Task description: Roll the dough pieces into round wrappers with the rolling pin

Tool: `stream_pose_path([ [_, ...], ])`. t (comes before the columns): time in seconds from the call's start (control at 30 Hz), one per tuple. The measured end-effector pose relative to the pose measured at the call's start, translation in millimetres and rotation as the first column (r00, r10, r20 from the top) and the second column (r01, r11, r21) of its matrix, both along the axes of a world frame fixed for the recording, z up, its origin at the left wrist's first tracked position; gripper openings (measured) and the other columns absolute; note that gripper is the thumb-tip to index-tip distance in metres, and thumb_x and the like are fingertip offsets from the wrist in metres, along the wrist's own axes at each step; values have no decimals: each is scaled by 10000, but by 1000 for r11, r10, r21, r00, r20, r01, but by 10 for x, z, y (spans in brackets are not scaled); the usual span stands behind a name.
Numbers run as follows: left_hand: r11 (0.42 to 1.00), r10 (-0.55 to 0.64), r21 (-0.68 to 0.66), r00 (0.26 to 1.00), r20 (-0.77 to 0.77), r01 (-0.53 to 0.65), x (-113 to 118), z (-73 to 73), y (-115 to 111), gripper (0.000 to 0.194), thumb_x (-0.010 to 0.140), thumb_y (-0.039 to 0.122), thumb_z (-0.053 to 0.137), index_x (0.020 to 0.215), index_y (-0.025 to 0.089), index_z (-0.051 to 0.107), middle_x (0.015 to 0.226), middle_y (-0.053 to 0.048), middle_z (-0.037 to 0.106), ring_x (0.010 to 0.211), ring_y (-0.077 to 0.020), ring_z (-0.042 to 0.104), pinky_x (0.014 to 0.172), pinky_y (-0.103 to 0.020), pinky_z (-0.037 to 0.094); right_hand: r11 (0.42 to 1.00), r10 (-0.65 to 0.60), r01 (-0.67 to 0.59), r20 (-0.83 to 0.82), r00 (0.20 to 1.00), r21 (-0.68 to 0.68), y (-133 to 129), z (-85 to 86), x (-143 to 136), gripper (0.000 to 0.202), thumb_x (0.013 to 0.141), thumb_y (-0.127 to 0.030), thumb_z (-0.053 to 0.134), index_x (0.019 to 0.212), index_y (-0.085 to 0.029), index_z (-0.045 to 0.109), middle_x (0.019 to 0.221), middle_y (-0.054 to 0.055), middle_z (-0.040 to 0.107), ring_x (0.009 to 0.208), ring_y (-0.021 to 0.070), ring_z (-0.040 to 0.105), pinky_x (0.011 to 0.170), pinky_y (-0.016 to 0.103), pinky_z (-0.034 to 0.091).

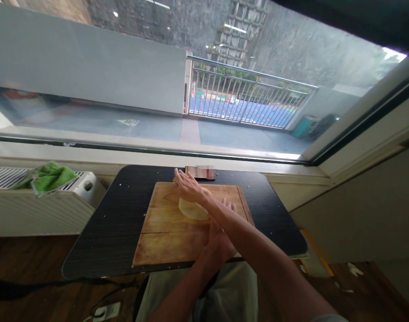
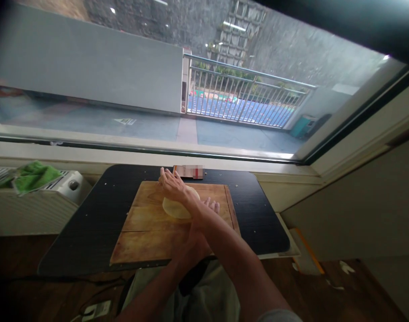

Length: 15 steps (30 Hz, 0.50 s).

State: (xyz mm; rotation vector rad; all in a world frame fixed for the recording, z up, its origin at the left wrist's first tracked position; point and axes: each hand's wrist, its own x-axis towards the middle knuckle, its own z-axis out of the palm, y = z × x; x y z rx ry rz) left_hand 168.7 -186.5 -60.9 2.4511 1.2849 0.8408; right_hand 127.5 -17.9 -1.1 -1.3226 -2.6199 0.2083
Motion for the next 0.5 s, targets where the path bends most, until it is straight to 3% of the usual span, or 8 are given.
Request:
stream_pose_path([
  [0.13,999,12,41,999,-41,-10,58,-48,-12,839,972,235,476,1777,115,272,1788,-180,392,1696,-391,285,1382,-662,286,999,29,-29,0,1000,-12,-52,10,-30,657,1169,-345,389,1743,-48,276,1746,224,445,1681,294,336,1377,541,282],
  [0.3,997,16,78,991,-136,-5,75,-24,56,762,945,182,485,1697,65,452,1786,-188,392,1680,-393,327,1400,-588,296,998,46,-47,-6,999,-38,-118,27,-74,655,1187,-402,382,1741,-63,303,1732,206,466,1679,279,343,1390,553,253],
  [0.5,969,105,240,983,-151,-67,235,-114,81,769,1020,329,506,1755,155,364,1765,-167,444,1672,-378,354,1394,-612,284,982,169,-167,21,985,-90,-225,76,-125,651,1191,-436,394,1751,-115,312,1761,166,427,1693,279,303,1388,594,254],
])
